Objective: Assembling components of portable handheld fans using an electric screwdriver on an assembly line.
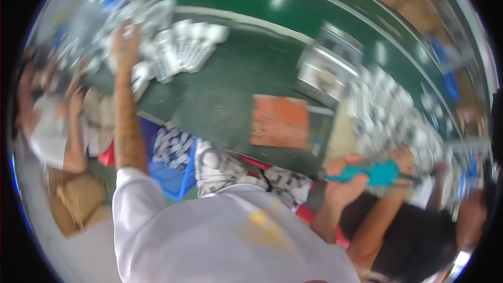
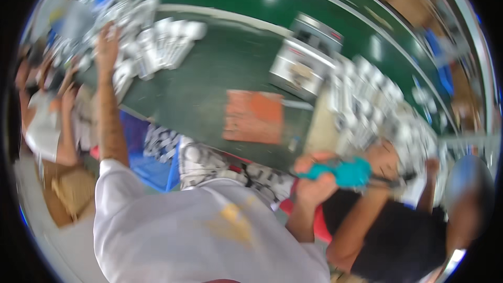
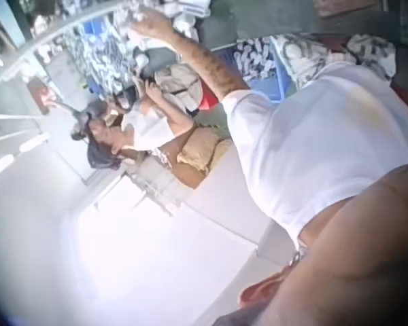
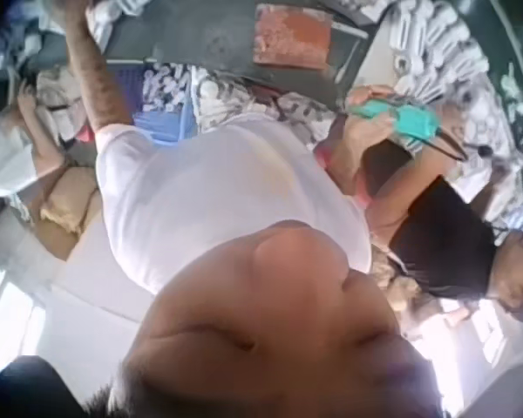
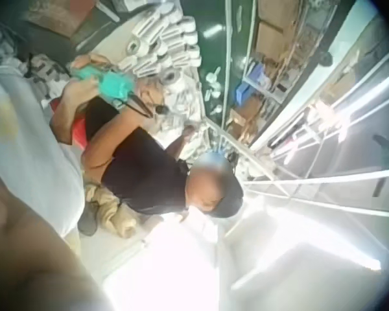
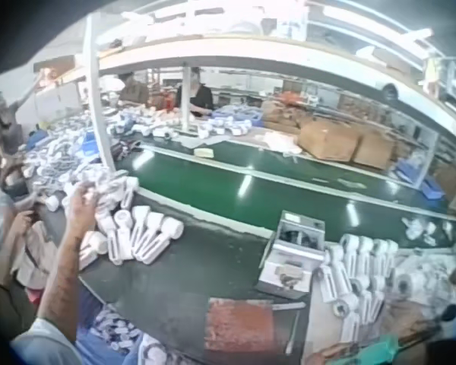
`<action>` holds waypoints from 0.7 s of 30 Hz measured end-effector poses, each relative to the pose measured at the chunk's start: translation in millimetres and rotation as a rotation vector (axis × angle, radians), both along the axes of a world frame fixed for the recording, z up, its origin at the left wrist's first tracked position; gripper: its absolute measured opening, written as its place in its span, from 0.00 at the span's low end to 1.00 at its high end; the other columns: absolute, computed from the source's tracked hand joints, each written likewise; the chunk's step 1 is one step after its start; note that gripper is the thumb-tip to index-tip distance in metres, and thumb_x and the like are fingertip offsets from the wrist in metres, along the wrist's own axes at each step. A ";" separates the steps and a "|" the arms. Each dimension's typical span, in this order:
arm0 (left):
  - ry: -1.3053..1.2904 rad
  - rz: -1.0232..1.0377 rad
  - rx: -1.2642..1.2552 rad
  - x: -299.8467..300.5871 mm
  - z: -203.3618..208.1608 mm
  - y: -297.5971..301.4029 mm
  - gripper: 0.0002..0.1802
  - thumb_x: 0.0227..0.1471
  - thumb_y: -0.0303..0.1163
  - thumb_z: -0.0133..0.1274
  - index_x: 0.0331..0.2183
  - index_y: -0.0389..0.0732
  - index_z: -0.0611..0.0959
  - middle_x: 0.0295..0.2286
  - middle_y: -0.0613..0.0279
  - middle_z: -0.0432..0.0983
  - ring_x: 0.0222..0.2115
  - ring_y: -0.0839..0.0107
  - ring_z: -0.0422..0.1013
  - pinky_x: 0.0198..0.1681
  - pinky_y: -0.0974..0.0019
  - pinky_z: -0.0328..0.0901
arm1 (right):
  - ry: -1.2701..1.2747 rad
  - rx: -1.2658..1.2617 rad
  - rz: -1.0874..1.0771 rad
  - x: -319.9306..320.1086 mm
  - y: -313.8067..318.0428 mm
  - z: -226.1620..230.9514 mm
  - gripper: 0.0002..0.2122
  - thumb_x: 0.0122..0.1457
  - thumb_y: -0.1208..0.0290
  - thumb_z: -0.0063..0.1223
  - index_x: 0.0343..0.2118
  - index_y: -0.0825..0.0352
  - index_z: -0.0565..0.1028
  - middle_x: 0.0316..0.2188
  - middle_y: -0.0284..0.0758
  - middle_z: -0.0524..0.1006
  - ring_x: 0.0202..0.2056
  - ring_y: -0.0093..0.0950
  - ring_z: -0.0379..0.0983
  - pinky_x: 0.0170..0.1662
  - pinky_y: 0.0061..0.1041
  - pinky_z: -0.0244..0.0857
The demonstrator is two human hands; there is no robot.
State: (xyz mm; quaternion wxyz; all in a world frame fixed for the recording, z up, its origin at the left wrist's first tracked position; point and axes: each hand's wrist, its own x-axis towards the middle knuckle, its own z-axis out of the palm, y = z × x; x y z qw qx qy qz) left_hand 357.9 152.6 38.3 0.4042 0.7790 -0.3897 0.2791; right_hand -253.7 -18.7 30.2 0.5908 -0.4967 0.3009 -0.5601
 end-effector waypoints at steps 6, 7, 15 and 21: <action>0.088 -0.514 0.098 -272.4 68.3 -153.7 0.12 0.55 0.35 0.59 0.39 0.39 0.82 0.34 0.53 0.81 0.34 0.54 0.77 0.40 0.57 0.71 | 0.035 -0.040 0.034 5.3 12.9 23.9 0.35 0.57 0.34 0.53 0.41 0.71 0.67 0.20 0.35 0.70 0.21 0.29 0.69 0.25 0.28 0.66; 0.377 -0.688 0.238 -316.0 73.4 -175.4 0.13 0.54 0.37 0.60 0.39 0.40 0.82 0.33 0.51 0.80 0.34 0.53 0.77 0.39 0.56 0.72 | 0.085 -0.091 0.049 2.1 14.4 23.7 0.34 0.57 0.35 0.53 0.41 0.71 0.67 0.20 0.35 0.70 0.20 0.29 0.69 0.24 0.28 0.66; 0.096 -0.946 0.391 -470.0 14.8 -247.5 0.13 0.55 0.38 0.55 0.36 0.38 0.81 0.27 0.54 0.81 0.27 0.52 0.78 0.30 0.52 0.72 | 0.154 -0.077 -0.082 -48.2 28.2 23.2 0.36 0.55 0.35 0.55 0.40 0.74 0.68 0.18 0.37 0.69 0.18 0.29 0.67 0.21 0.26 0.63; 0.010 -0.872 0.488 -493.8 -14.1 -232.0 0.16 0.55 0.43 0.55 0.25 0.41 0.82 0.17 0.51 0.77 0.20 0.50 0.77 0.25 0.52 0.71 | 0.165 -0.056 -0.129 -67.2 28.7 29.5 0.37 0.56 0.34 0.53 0.40 0.75 0.69 0.19 0.37 0.68 0.20 0.29 0.66 0.23 0.27 0.62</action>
